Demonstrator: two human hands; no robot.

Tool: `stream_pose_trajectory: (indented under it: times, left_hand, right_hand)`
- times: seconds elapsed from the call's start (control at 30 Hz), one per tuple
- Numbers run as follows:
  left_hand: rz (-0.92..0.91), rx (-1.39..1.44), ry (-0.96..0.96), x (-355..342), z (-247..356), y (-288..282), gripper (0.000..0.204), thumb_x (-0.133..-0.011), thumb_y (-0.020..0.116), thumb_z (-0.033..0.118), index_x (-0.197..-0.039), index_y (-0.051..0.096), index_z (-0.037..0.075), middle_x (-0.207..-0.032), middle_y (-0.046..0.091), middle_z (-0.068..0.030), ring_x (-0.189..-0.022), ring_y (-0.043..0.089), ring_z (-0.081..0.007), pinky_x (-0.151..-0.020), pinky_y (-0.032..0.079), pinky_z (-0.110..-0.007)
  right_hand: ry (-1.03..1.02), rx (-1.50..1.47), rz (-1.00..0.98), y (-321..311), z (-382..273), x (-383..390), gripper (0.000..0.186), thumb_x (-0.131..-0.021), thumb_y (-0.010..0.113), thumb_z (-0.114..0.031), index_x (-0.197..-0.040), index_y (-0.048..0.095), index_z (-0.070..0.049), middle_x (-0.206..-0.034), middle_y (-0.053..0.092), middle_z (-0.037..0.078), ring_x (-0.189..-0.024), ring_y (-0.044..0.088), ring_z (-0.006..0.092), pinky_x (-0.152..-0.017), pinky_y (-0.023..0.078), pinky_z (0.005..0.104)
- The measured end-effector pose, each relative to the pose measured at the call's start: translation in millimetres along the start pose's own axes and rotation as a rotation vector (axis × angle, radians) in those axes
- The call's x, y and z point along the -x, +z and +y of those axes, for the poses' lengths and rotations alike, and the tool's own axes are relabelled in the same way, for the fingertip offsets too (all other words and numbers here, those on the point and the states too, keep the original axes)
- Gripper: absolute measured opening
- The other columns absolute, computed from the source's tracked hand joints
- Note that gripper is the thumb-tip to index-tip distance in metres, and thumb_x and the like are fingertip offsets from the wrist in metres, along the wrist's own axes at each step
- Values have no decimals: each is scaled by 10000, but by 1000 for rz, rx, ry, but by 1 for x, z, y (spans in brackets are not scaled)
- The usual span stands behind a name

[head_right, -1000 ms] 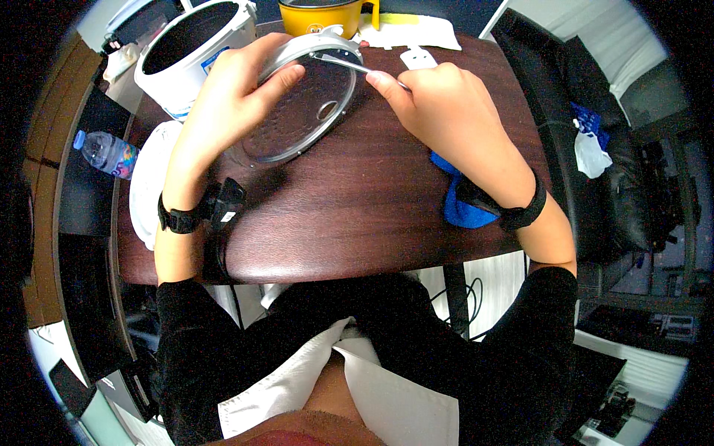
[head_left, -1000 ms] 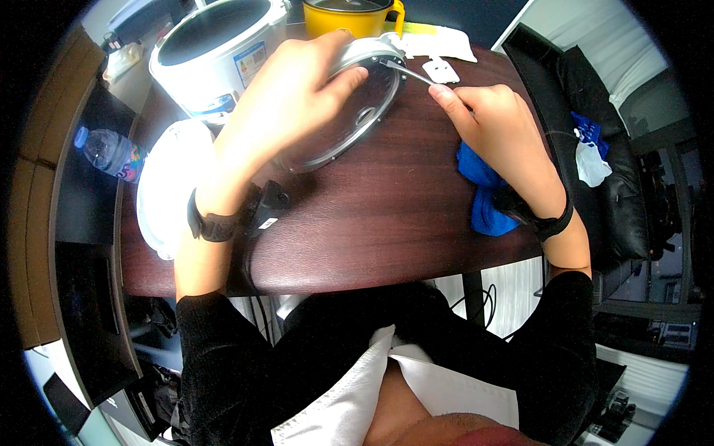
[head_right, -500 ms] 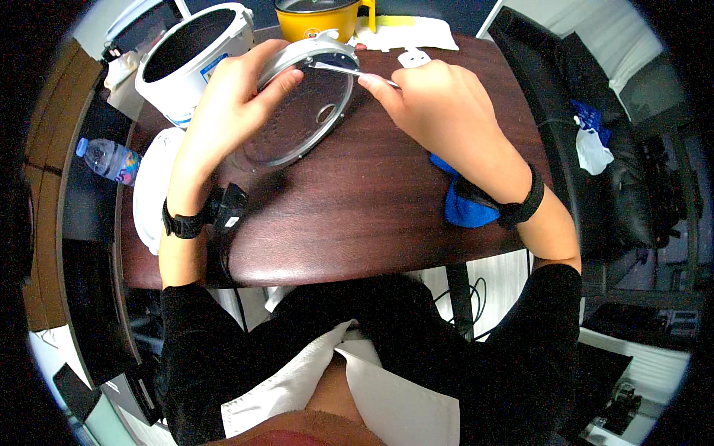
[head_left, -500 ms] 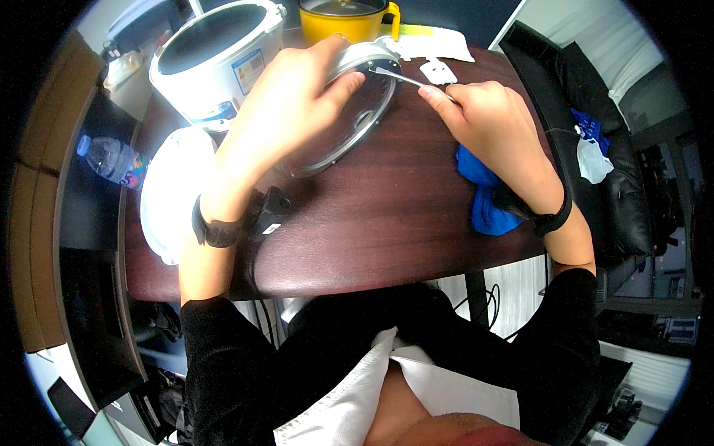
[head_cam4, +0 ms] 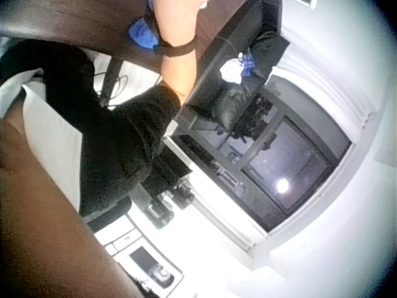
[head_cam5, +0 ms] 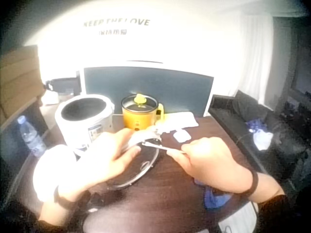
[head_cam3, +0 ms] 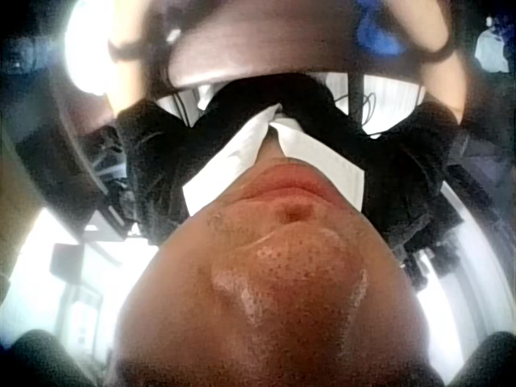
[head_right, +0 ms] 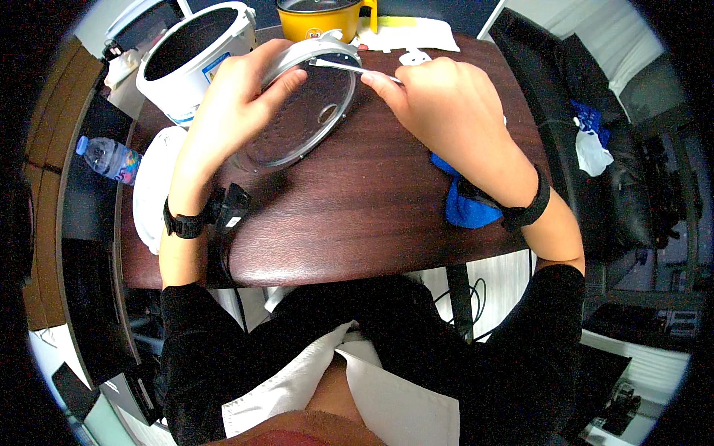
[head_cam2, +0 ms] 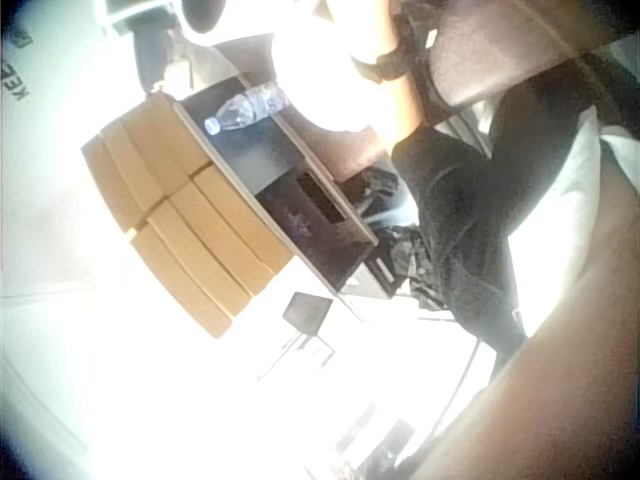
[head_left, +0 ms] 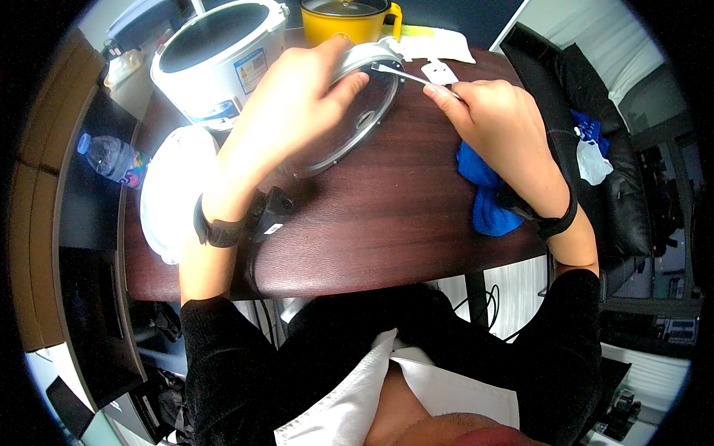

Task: The person uses a screwdriver to remove screws from a circular metal lid, then places the lid aside and wipes the interior of a white appliance with a blue cloth.

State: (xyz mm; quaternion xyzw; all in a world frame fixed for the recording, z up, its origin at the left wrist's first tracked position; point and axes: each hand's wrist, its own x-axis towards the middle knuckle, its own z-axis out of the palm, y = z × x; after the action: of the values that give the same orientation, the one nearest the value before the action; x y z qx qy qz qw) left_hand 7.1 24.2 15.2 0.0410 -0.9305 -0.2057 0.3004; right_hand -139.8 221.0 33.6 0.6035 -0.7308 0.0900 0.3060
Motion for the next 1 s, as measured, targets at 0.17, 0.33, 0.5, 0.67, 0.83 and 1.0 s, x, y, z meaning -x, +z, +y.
stream_pose_trajectory:
  times: [0.17, 0.33, 0.5, 0.67, 0.83, 1.0]
  left_hand:
    - [31, -5, 30, 1, -3, 2, 328, -891, 639, 226, -1087, 595, -34, -741, 638, -210, -655, 650, -314, -591, 475, -374]
    - [27, 4, 29, 1, 0, 1, 330, -891, 639, 226, -1090, 595, -34, -716, 629, -206, -636, 642, -326, -579, 469, -379]
    - [65, -52, 82, 1, -3, 4, 327, -889, 641, 224, -1088, 591, -30, -715, 623, -223, -656, 642, -355, -577, 471, -395]
    - [85, -85, 82, 2, 1, 8, 320, -876, 654, 217, -1077, 586, -24, -696, 613, -231, -664, 633, -386, -584, 473, -416]
    - [127, -137, 115, 1, 0, 8, 309, -869, 657, 206, -1069, 587, -19, -680, 605, -231, -654, 626, -392, -582, 469, -424]
    - [109, -131, 109, 1, 3, 7, 303, -867, 657, 201, -1060, 588, -22, -679, 604, -231, -659, 624, -394, -588, 472, -429]
  right_hand:
    - [14, 8, -87, -6, -1, 0, 441, -917, 608, -353, -627, 620, -22, -532, 542, 135, -460, 553, 288, -440, 416, 354]
    - [5, 14, -77, -7, 0, 0, 453, -915, 607, -366, -620, 611, -22, -529, 536, 135, -453, 546, 287, -435, 411, 356]
    - [-36, 88, -12, -7, -1, 0, 463, -905, 609, -387, -603, 604, -36, -519, 533, 123, -456, 549, 280, -433, 415, 356]
    - [-96, 240, 54, -15, -5, -5, 425, -852, 641, -417, -573, 624, -96, -514, 558, 97, -465, 575, 251, -449, 450, 344]
    - [-43, 98, -22, -1, 1, -5, 469, -888, 603, -412, -565, 617, -73, -510, 558, 106, -486, 592, 272, -480, 474, 368]
    - [114, -369, -231, 15, 10, -2, 557, -957, 519, -416, -560, 568, -28, -484, 506, 94, -437, 517, 249, -451, 443, 341]
